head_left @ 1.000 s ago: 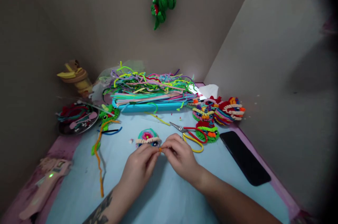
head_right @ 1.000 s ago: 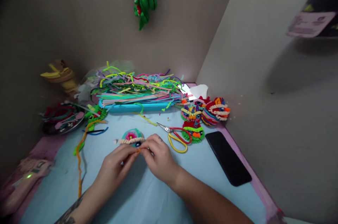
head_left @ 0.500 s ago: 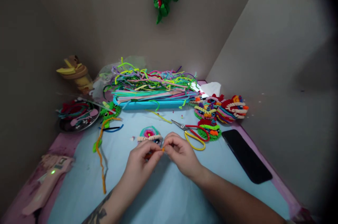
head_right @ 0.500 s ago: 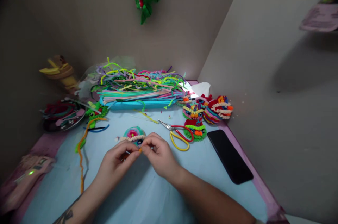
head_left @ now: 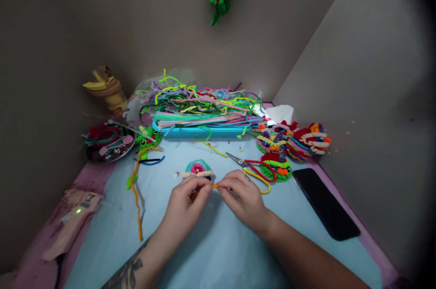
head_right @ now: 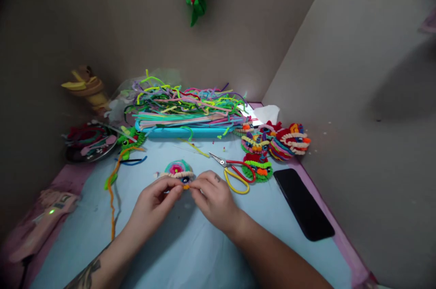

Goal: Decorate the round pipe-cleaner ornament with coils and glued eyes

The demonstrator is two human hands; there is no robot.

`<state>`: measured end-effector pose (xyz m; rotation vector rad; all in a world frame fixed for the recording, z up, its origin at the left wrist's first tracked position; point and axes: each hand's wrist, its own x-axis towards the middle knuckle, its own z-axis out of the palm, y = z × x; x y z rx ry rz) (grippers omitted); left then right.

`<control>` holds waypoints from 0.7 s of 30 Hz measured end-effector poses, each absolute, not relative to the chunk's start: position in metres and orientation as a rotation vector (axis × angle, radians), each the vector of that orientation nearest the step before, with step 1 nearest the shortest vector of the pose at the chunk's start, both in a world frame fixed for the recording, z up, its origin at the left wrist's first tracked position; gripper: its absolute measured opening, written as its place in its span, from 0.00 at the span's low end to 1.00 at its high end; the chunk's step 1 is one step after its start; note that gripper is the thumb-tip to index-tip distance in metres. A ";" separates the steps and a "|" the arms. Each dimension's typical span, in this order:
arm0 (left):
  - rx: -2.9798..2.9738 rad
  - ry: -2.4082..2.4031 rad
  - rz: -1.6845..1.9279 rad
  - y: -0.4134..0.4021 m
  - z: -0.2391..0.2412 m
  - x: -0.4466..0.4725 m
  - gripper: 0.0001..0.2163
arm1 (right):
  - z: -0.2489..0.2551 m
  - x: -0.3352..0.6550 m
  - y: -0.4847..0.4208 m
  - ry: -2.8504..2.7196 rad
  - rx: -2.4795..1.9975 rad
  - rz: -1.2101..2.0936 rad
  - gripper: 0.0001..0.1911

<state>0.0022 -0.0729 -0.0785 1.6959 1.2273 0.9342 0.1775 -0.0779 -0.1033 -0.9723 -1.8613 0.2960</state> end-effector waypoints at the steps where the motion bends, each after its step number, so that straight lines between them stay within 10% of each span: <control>1: 1.674 1.222 0.946 -0.072 -0.079 0.002 0.07 | -0.103 0.177 -0.078 -1.857 -0.980 0.288 0.07; 9: 1.719 1.165 1.069 -0.080 -0.083 0.010 0.05 | -0.097 0.169 -0.085 -1.550 -1.168 0.473 0.06; 21: 1.568 1.163 0.946 -0.073 -0.081 0.010 0.04 | -0.095 0.169 -0.083 -0.598 -0.884 1.988 0.15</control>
